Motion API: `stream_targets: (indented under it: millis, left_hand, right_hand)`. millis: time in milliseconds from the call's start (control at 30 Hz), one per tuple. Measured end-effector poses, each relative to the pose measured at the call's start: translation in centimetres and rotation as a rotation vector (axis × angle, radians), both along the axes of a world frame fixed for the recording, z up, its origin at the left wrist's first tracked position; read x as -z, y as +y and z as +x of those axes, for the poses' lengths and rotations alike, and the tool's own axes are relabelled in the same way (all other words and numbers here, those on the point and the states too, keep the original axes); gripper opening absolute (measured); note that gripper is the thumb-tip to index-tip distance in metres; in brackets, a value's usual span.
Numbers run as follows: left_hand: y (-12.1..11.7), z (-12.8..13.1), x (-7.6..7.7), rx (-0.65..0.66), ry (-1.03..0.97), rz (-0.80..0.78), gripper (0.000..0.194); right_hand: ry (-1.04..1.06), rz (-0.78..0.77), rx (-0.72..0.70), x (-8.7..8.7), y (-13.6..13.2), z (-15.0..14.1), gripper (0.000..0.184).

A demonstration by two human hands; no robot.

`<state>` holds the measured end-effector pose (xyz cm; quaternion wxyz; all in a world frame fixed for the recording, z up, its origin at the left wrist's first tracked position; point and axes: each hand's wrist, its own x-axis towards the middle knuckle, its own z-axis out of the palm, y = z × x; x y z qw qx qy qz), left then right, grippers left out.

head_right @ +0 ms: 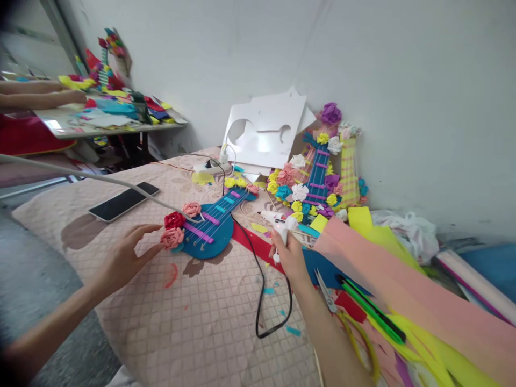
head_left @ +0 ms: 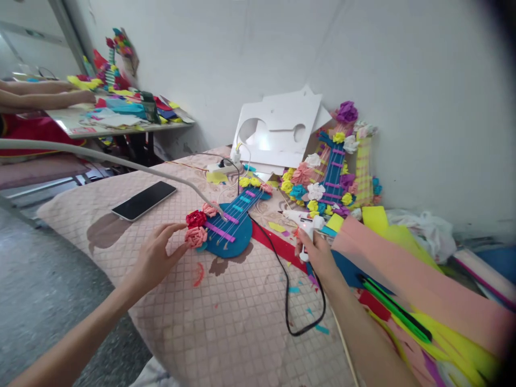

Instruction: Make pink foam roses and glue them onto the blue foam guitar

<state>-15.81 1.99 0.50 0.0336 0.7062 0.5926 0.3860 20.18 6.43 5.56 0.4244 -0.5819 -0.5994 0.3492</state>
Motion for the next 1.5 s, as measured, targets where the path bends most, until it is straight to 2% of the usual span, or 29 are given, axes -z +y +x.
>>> stream_targets:
  millis: [333,467,633,800,1000,1233,1333,1500]
  left_hand:
    - [-2.5,1.4,-0.1,-0.027,-0.072,0.086,0.020]
    - [-2.9,1.6,0.2,0.026,-0.045,0.095,0.014]
    - [-2.7,2.0,0.4,0.104,0.014,0.121,0.009]
    - [-2.7,2.4,0.7,0.159,0.037,0.119,0.010]
    - [-3.1,2.6,1.1,0.153,0.033,0.088,0.011]
    - [-2.9,2.7,1.1,0.230,0.045,0.064,0.011]
    - [-2.9,2.9,1.1,0.243,0.046,0.068,0.012]
    - [-3.1,3.5,0.9,0.293,0.052,0.050,0.014]
  right_hand:
    - [-0.291,0.065,0.147,3.0,7.1,1.1,0.037]
    - [-0.412,0.108,0.186,4.2,9.8,1.1,0.038]
    - [-0.515,0.150,0.186,5.6,11.5,0.7,0.043]
    - [-0.594,0.159,0.158,6.0,11.8,0.6,0.040]
    - [-0.670,0.129,0.097,5.3,10.3,1.4,0.033]
    - [-0.722,0.088,0.037,4.5,9.2,2.3,0.032]
    - [-0.781,0.082,0.051,3.9,9.1,2.7,0.029]
    - [-0.884,0.181,0.120,1.8,8.0,2.3,0.030]
